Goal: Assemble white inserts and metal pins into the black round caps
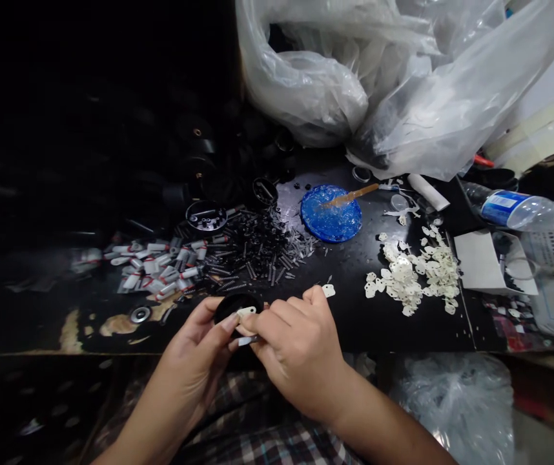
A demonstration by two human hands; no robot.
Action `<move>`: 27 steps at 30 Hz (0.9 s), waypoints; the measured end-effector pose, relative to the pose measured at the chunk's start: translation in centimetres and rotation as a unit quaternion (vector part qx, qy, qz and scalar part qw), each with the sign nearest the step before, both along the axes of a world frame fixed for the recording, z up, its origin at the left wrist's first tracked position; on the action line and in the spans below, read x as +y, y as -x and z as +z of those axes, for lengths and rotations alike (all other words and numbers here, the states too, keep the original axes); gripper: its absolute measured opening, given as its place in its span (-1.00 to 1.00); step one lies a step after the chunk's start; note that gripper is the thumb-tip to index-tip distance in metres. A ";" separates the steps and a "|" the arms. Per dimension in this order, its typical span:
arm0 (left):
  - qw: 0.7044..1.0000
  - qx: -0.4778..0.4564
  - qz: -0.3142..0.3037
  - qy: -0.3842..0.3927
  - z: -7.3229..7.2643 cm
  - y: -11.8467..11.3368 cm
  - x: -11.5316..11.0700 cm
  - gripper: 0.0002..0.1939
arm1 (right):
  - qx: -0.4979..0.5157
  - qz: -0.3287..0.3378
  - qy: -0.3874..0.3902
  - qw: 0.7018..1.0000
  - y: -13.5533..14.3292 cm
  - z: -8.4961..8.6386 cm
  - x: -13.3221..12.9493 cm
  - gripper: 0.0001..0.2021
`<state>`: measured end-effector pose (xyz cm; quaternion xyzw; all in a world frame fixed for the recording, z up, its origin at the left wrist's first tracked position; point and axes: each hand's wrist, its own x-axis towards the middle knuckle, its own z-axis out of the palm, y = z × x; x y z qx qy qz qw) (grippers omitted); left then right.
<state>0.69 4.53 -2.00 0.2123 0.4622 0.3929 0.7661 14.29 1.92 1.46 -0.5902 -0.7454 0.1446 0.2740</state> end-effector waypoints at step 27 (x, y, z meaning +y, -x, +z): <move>0.653 0.538 0.093 -0.524 -0.3 12.5 3.9 -0.70 | 0.242 0.032 0.289 0.926 4.2 0.8 3.3 -0.83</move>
